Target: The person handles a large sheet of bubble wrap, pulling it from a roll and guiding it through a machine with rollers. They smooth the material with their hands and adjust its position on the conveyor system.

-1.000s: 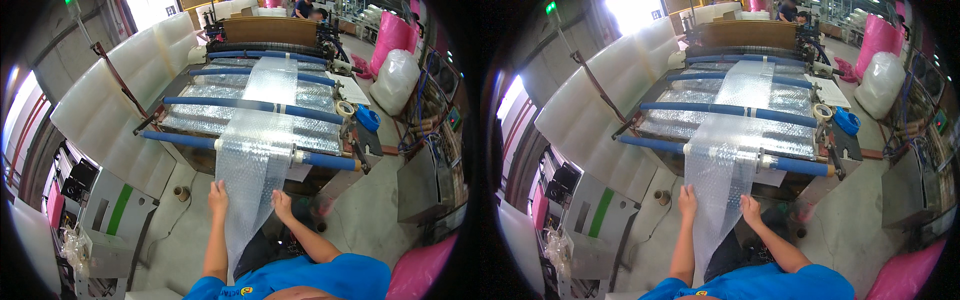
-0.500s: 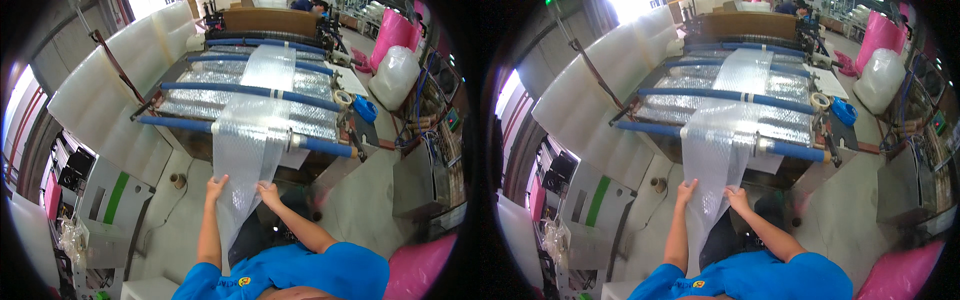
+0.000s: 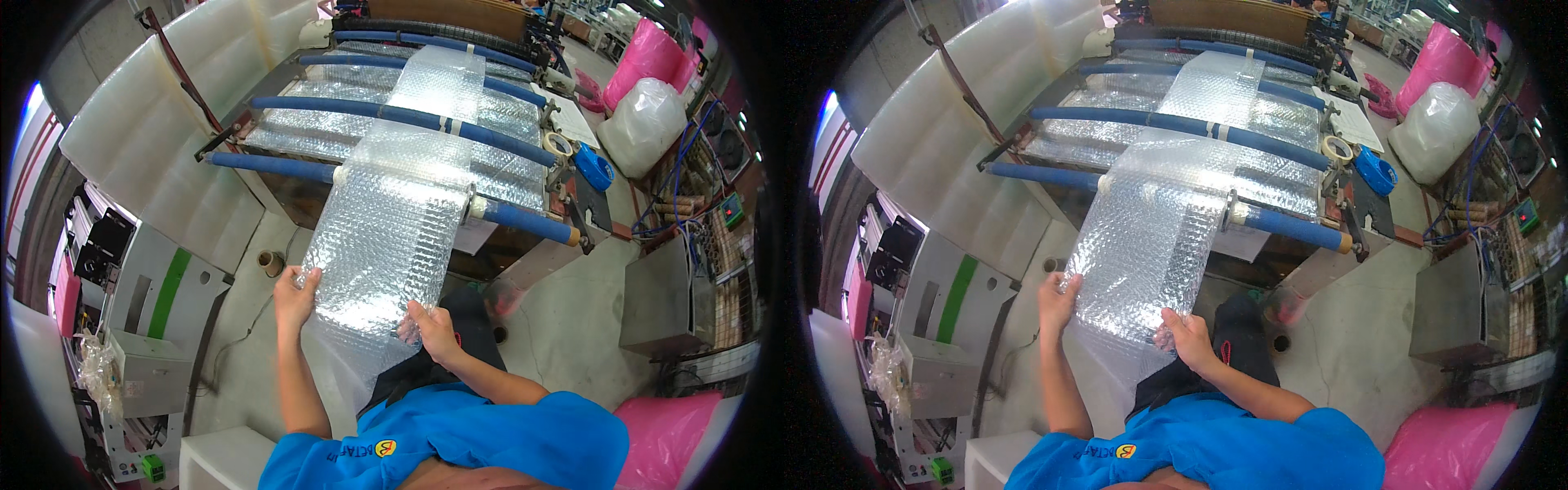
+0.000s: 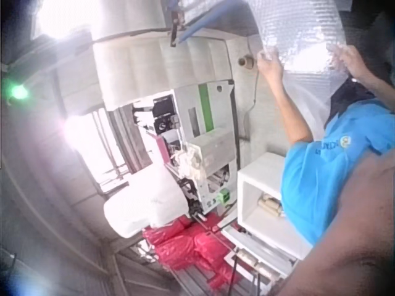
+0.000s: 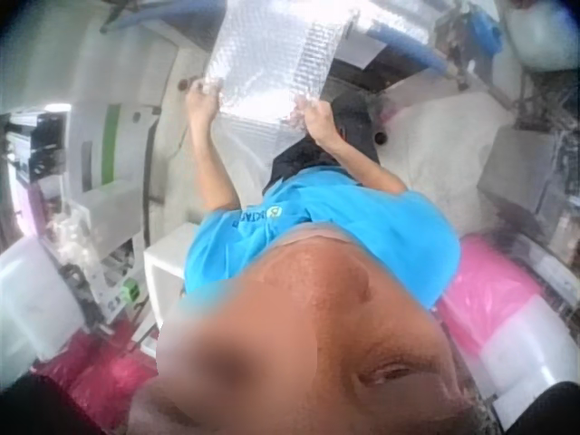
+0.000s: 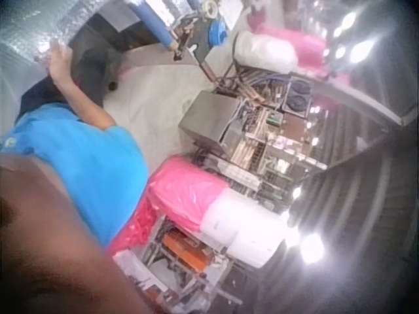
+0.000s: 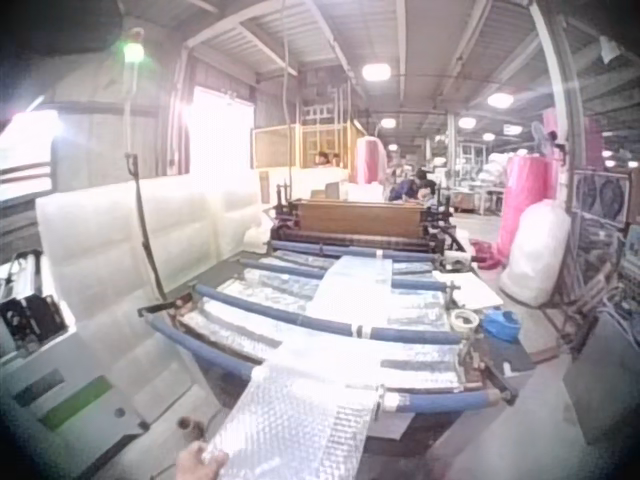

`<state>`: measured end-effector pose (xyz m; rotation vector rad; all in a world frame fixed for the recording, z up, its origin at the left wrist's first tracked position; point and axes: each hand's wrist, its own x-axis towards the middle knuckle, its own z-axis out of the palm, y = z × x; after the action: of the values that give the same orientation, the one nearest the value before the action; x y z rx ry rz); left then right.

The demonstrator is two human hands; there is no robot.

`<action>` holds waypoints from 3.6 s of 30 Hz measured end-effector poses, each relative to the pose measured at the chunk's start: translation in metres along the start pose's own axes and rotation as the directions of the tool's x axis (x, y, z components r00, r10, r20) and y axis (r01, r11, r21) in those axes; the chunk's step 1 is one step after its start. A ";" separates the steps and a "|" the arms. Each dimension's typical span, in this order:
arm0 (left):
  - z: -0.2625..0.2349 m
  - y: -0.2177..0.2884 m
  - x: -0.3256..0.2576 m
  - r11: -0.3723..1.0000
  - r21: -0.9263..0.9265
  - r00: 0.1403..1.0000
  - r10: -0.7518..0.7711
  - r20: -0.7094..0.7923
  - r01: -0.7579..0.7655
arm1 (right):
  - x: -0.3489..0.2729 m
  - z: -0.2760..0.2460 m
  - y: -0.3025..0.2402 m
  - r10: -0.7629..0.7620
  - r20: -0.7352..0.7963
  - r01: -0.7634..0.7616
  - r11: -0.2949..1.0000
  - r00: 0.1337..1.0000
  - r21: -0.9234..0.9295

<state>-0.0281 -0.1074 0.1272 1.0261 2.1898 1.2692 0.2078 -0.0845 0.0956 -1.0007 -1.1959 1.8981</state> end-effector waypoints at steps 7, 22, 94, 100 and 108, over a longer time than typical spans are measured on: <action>0.061 -0.062 0.009 0.985 0.162 0.996 -0.051 -0.070 0.062 | 0.056 -0.046 0.081 -0.075 -0.094 0.059 0.985 0.993 -0.163; 0.079 -0.071 0.009 0.989 0.124 0.981 0.095 -0.170 -0.074 | 0.057 -0.037 0.089 -0.160 -0.208 0.127 0.978 0.965 -0.164; 0.001 -0.062 -0.047 0.995 -0.034 0.988 -0.102 -0.113 0.099 | -0.015 -0.005 0.009 0.070 0.046 -0.069 0.998 0.997 -0.014; 0.016 -0.065 -0.042 0.987 0.159 0.990 0.007 -0.143 0.016 | -0.004 -0.018 0.035 0.020 0.008 -0.019 0.999 1.000 -0.042; 0.070 -0.102 -0.029 0.954 0.298 0.990 0.003 -0.144 0.040 | 0.051 -0.059 0.096 -0.074 -0.010 0.068 0.960 0.997 -0.272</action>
<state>-0.0035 -0.1218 0.0032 1.0492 2.5559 1.0497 0.2220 -0.0514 -0.0224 -1.1006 -1.4889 1.6945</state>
